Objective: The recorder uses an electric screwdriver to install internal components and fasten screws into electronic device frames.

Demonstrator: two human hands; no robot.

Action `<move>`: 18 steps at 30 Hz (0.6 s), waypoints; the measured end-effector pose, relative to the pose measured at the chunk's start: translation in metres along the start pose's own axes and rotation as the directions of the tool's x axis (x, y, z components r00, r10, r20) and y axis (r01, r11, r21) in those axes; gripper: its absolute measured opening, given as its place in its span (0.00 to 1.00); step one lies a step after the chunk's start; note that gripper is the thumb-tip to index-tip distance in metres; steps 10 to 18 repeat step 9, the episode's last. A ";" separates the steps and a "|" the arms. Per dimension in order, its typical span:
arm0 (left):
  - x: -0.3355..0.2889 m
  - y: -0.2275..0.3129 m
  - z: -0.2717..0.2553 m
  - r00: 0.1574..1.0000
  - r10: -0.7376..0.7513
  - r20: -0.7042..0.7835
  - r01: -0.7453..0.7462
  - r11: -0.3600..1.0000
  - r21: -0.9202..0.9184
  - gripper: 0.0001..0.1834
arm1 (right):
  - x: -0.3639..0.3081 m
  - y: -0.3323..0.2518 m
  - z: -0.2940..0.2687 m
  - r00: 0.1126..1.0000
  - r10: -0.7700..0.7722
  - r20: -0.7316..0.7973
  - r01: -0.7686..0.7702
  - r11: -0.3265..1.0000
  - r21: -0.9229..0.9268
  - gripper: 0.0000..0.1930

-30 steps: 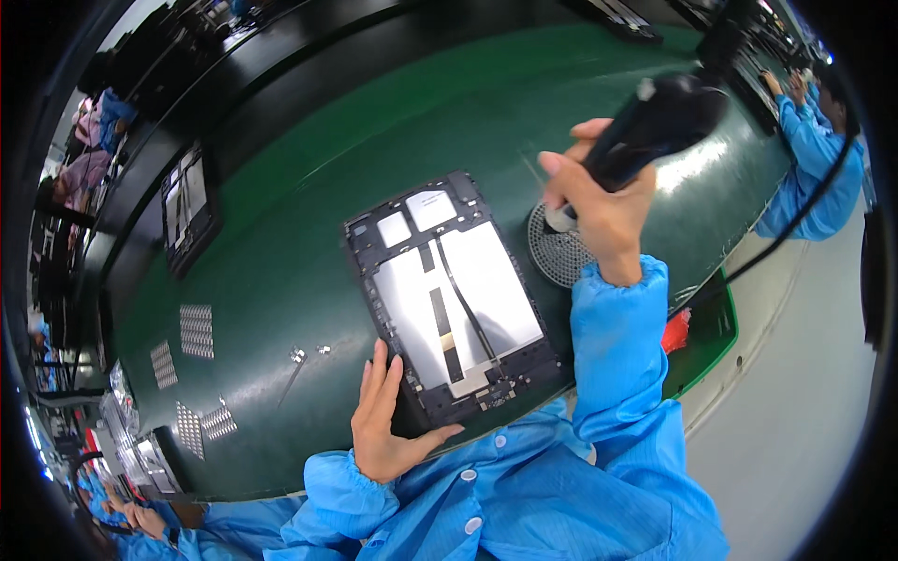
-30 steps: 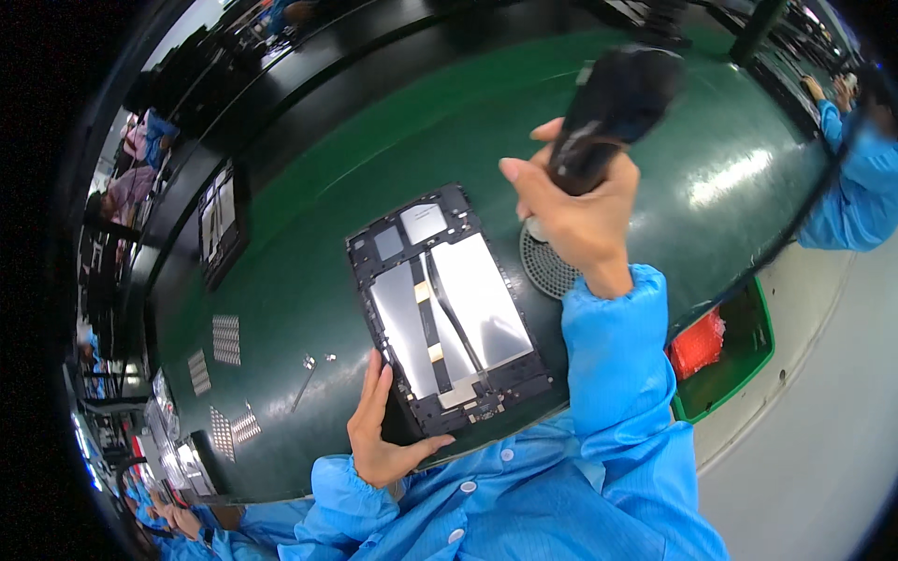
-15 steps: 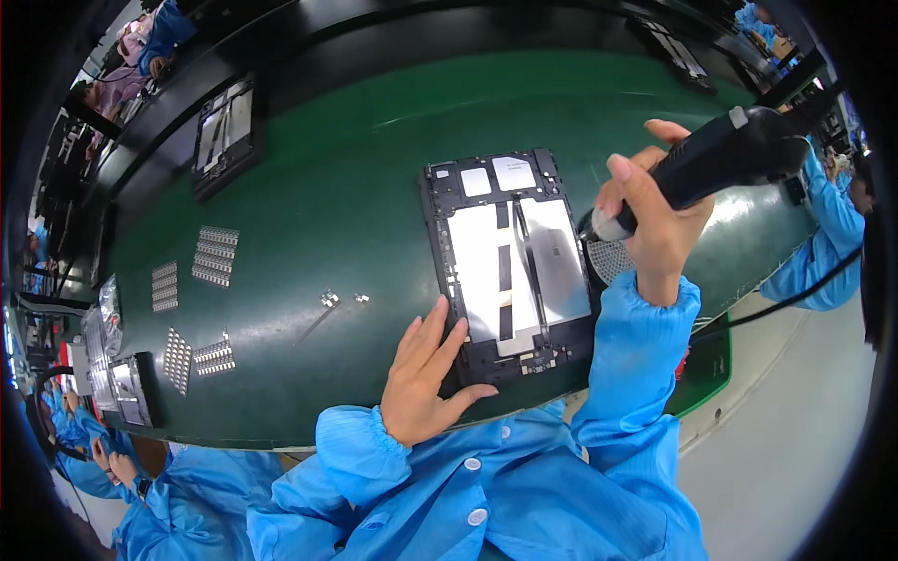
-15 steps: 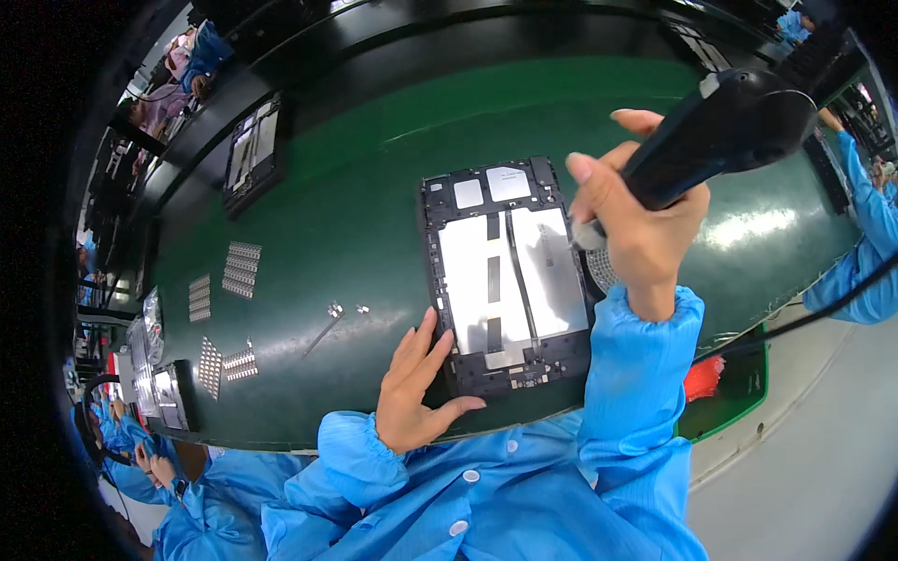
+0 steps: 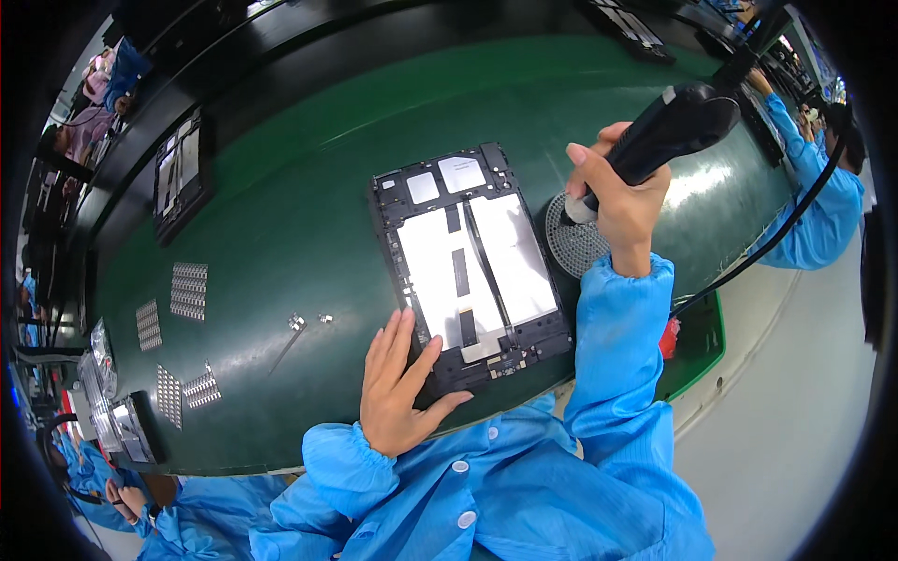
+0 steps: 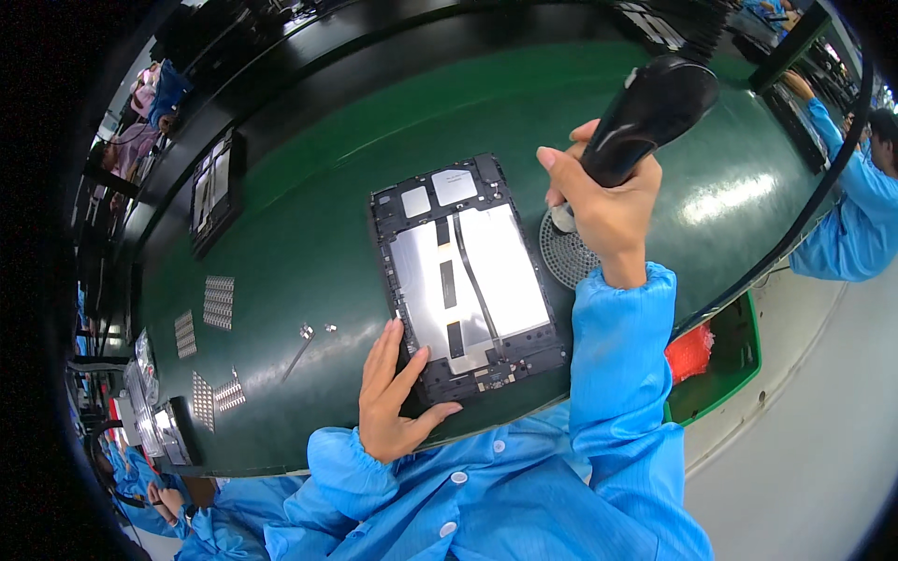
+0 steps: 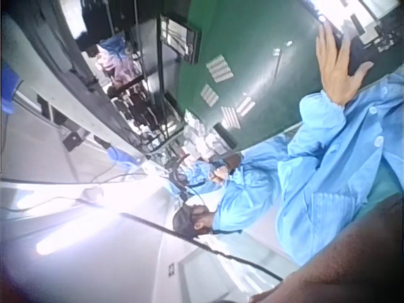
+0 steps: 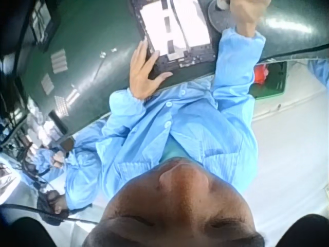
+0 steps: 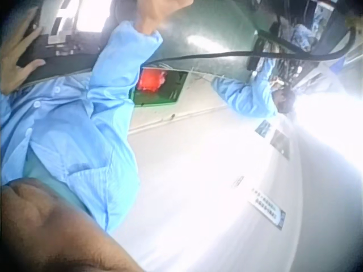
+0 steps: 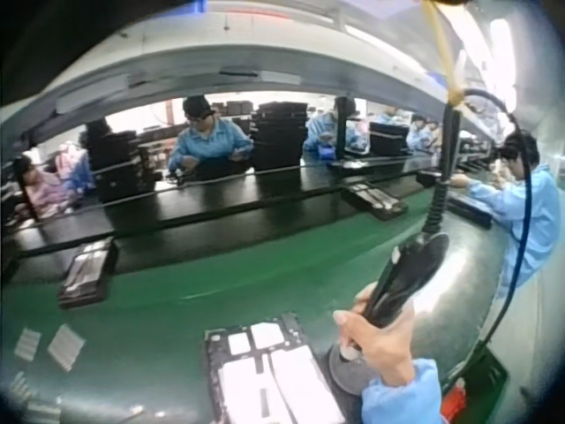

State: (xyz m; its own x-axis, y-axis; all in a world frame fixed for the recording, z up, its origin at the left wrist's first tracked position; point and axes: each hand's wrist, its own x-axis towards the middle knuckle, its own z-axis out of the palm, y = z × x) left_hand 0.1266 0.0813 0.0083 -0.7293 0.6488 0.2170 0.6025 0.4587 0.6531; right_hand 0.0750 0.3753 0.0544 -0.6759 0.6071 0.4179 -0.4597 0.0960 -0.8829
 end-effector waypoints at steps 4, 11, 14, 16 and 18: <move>0.002 0.001 0.001 1.000 0.012 0.003 -0.012 1.000 0.003 0.36 | 0.001 0.004 -0.003 1.000 0.000 0.029 0.000 1.000 0.017 0.13; 0.001 0.000 0.001 1.000 -0.003 0.006 0.003 1.000 -0.002 0.39 | -0.001 0.007 -0.003 0.999 0.028 0.038 -0.028 1.000 0.000 0.15; 0.001 0.000 0.001 1.000 -0.003 0.006 0.003 1.000 -0.002 0.39 | -0.001 0.007 -0.003 0.999 0.028 0.038 -0.028 1.000 0.000 0.15; 0.001 0.000 0.001 1.000 -0.003 0.006 0.003 1.000 -0.002 0.39 | -0.001 0.007 -0.003 0.999 0.028 0.038 -0.028 1.000 0.000 0.15; 0.001 0.000 0.001 1.000 -0.003 0.006 0.003 1.000 -0.002 0.39 | -0.001 0.007 -0.003 0.999 0.028 0.038 -0.028 1.000 0.000 0.15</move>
